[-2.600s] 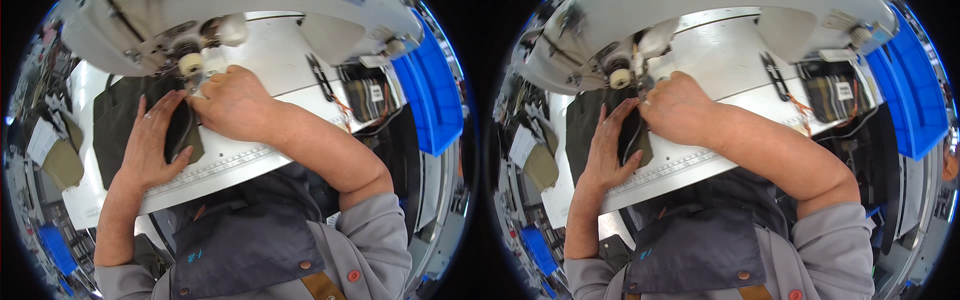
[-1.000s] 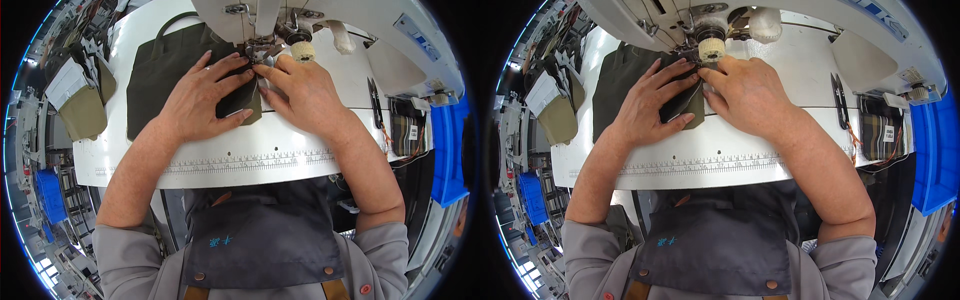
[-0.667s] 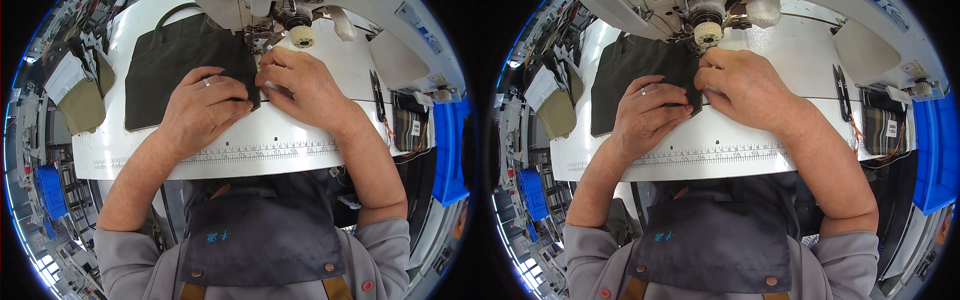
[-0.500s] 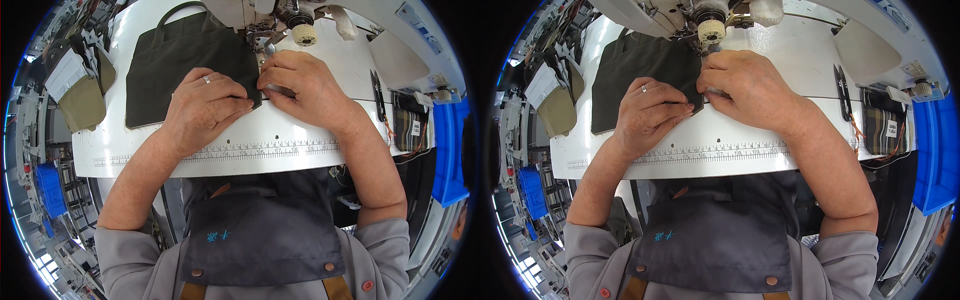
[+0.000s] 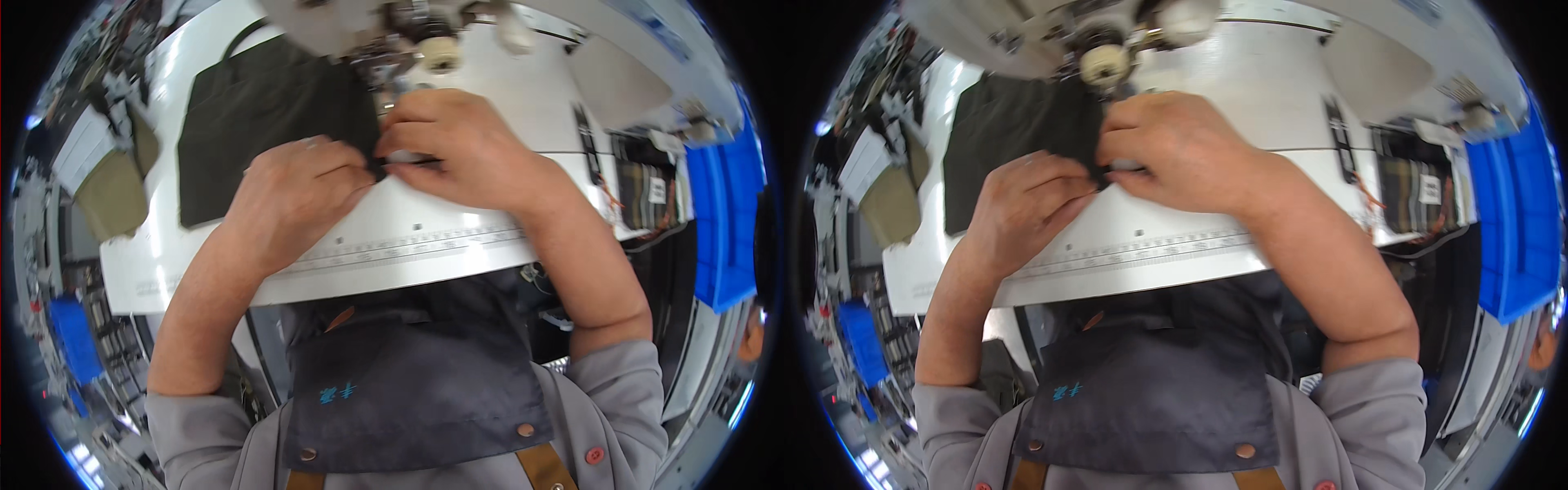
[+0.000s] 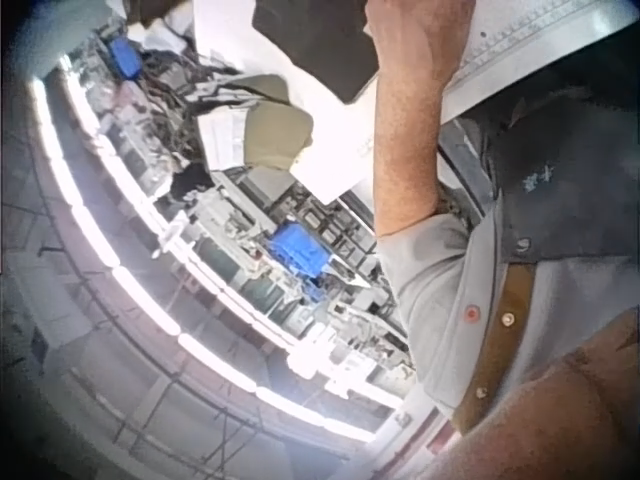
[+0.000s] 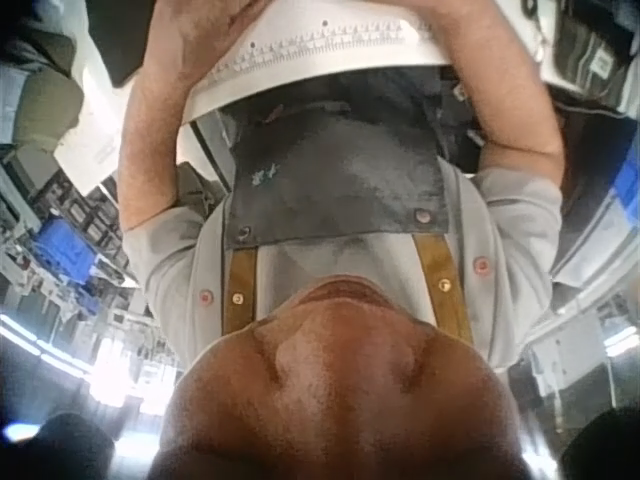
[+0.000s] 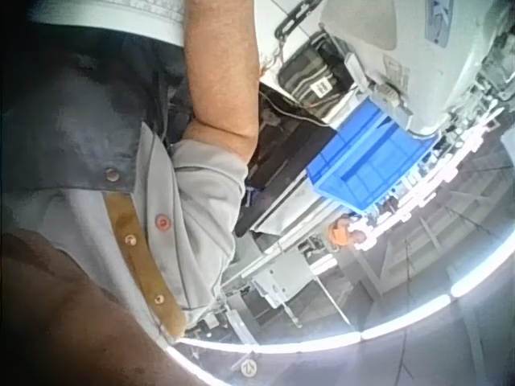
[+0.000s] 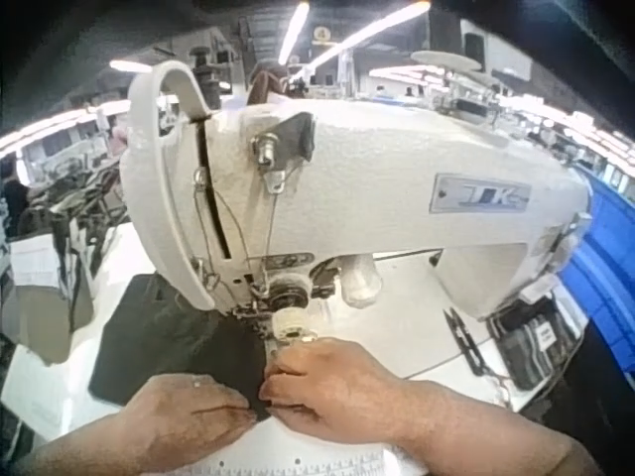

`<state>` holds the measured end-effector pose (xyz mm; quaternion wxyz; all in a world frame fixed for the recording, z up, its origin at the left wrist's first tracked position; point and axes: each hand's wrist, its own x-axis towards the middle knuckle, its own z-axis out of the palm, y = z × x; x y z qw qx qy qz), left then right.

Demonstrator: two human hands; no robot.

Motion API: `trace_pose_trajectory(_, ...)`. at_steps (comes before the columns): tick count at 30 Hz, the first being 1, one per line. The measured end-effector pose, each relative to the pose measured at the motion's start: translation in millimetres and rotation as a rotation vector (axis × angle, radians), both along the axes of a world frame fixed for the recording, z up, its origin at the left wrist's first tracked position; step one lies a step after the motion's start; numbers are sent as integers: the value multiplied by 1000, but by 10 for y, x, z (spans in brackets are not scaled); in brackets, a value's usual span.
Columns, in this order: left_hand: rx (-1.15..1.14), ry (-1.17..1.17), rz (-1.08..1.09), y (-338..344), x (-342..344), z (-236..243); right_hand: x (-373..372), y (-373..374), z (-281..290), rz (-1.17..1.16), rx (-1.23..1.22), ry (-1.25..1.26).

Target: Sewing and assembling leather hand bags using an industrial sewing machine.

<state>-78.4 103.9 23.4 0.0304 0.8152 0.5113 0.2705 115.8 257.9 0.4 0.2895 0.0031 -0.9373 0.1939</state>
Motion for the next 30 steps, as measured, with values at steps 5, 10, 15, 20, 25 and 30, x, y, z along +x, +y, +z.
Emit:
trace_pose_trajectory(5, -101, -325, 184, -44, -30, -77, -69, -14, -17, 101, -19, 70)
trace_pose_trajectory(10, -121, -474, 271, 9, 24, -91, -69, -59, -78, 25, 50, 112)
trace_pose_trajectory(15, -30, -304, 225, 0, 67, -42, -64, -70, -64, -50, 253, 101)
trace_pose_trajectory(20, 120, 2, 154, -13, 4, -89, -49, -85, -30, -46, 260, 144)
trace_pose_trajectory(25, -15, 148, -30, -66, -206, -137, -66, -112, -37, 5, 331, 33)
trace_pose_trajectory(30, -173, 68, -12, -68, -118, 19, -36, -50, -56, 28, 190, 98)
